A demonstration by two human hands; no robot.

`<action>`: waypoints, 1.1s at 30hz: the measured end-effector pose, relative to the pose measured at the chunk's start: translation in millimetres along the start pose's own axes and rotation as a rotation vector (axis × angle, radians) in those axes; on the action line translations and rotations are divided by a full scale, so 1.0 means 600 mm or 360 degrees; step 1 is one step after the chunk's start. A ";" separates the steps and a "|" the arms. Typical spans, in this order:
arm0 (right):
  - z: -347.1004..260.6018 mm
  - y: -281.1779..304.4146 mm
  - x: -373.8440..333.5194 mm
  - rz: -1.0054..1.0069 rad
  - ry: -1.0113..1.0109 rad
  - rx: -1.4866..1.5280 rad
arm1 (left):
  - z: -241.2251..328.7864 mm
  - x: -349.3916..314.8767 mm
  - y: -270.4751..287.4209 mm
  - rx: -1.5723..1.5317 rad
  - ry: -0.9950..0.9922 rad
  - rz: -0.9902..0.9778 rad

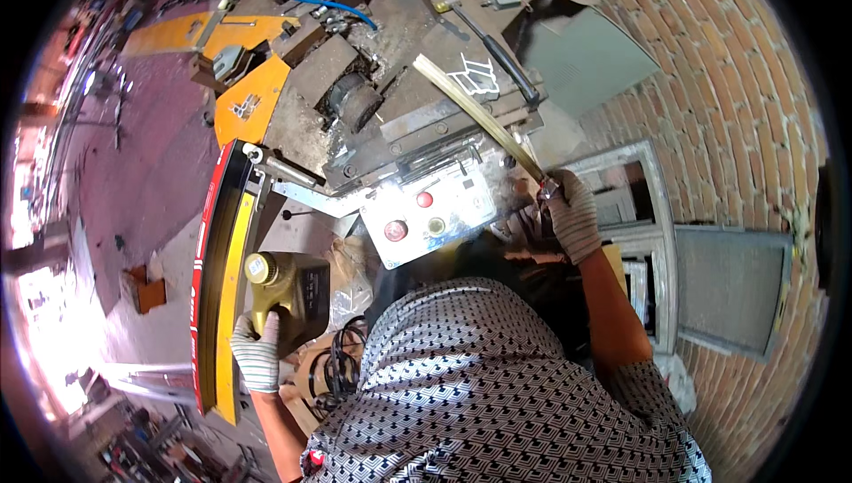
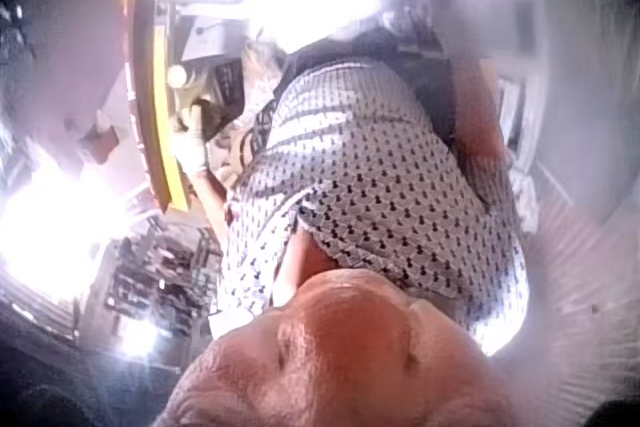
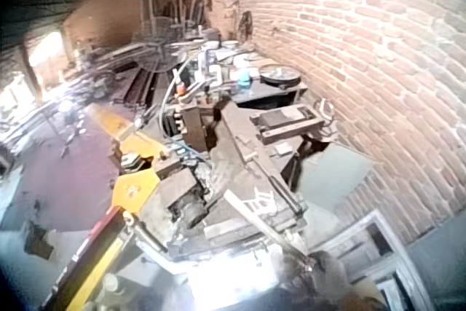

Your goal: The person uses a yellow oil can to apply lubricant to a long, thin metal strip held in a machine vise. They repeatedly dip the nozzle into the can and run it along the metal strip's surface. The person then places the strip on a workbench and wipes it with a cloth.

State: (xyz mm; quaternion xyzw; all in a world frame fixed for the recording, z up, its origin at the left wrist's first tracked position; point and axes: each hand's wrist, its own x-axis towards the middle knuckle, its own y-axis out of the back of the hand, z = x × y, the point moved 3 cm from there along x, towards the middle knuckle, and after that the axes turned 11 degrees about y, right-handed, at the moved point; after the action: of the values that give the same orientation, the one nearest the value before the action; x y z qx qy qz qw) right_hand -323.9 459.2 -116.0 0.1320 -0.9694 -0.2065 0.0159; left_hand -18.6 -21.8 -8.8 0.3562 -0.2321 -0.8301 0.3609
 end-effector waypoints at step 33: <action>-0.017 -0.009 0.054 -0.0571 0.0317 -0.0259 | 0.177 -0.116 -0.069 -0.0028 0.0148 -0.0029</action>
State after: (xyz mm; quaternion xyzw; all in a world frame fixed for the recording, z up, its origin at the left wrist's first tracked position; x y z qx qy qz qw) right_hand -352.9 441.9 -109.4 0.3204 -0.9041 -0.2695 0.0853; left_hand -83.5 71.4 62.2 0.3933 -0.2045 -0.8178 0.3670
